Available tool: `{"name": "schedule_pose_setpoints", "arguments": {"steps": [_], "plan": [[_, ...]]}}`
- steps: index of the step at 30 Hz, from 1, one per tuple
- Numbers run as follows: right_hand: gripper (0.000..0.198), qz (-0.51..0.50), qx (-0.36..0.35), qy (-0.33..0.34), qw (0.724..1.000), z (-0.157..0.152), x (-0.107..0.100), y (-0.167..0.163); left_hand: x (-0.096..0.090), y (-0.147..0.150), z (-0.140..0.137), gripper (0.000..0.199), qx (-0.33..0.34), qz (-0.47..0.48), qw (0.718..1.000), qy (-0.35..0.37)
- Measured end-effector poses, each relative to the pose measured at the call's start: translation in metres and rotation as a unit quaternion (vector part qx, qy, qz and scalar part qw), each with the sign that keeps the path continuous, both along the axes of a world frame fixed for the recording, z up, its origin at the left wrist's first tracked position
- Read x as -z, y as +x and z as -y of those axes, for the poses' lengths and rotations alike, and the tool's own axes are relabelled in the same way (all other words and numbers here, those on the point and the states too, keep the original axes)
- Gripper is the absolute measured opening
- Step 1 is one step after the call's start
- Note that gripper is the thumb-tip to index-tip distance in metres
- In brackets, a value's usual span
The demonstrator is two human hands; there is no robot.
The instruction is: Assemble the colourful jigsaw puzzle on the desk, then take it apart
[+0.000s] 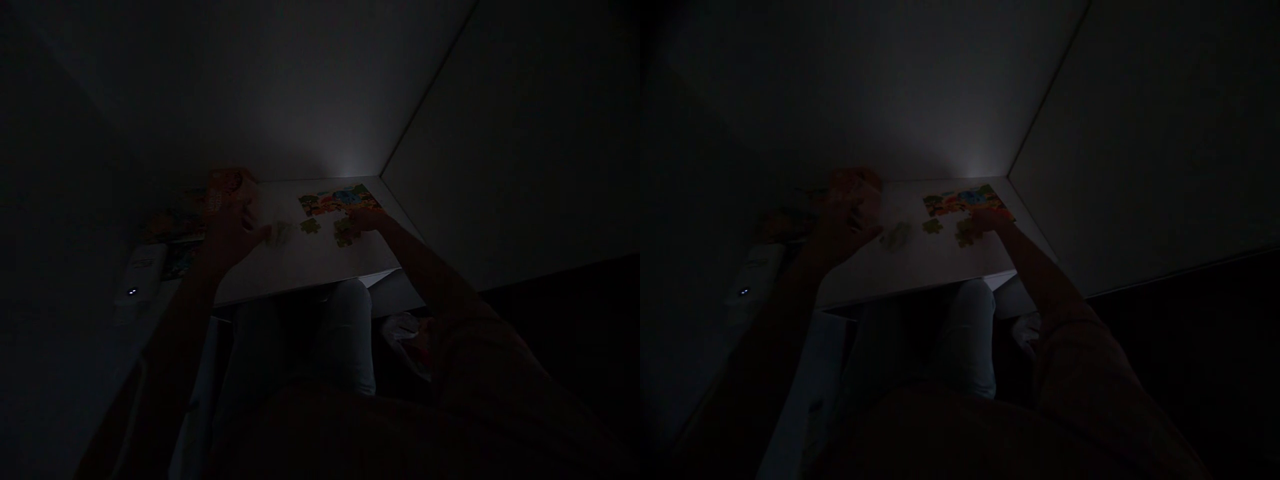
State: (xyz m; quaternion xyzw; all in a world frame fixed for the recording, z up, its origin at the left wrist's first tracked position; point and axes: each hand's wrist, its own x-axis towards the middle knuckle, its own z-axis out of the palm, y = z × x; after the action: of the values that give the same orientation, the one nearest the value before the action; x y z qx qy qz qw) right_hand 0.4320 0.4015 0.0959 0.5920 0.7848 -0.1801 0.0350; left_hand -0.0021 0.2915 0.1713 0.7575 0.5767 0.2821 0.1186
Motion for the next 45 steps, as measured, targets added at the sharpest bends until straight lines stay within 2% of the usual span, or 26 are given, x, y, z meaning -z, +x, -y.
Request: {"name": "schedule_pose_setpoints", "arguments": {"steps": [5, 8, 16, 20, 24, 32, 38, 45], "plan": [[0.063, 0.001, 0.04, -0.008, 0.999, 0.002, 0.007, -0.003, -0.007, 0.004, 0.004, 0.086, -0.019, 0.002, 0.999, -0.04], [0.074, -0.038, 0.047, -0.002, 0.998, 0.005, 0.011, -0.004, -0.006, 0.004, 0.003, 0.083, -0.011, 0.003, 1.0, -0.029], [0.047, -0.141, 0.054, -0.004, 0.988, 0.004, 0.013, -0.005, 0.006, 0.0, -0.004, 0.091, -0.01, 0.028, 1.0, -0.006], [0.045, -0.171, 0.072, 0.0, 0.983, 0.002, 0.011, 0.0, 0.01, -0.003, -0.005, 0.093, 0.001, 0.049, 0.999, 0.013], [0.045, -0.181, 0.075, -0.016, 0.98, 0.006, 0.007, 0.004, 0.01, -0.004, -0.004, 0.089, -0.014, 0.041, 0.999, -0.002], [0.063, -0.116, 0.043, -0.028, 0.992, 0.013, 0.017, -0.012, 0.006, -0.001, -0.004, 0.087, -0.019, 0.021, 1.0, -0.004], [0.054, -0.047, 0.014, -0.02, 0.999, 0.014, 0.018, -0.019, 0.012, -0.007, -0.007, 0.082, 0.0, 0.008, 1.0, 0.011], [0.068, -0.02, -0.019, -0.011, 1.0, 0.031, 0.017, -0.013, 0.011, -0.002, -0.001, 0.09, -0.006, 0.041, 0.999, 0.012]]}}
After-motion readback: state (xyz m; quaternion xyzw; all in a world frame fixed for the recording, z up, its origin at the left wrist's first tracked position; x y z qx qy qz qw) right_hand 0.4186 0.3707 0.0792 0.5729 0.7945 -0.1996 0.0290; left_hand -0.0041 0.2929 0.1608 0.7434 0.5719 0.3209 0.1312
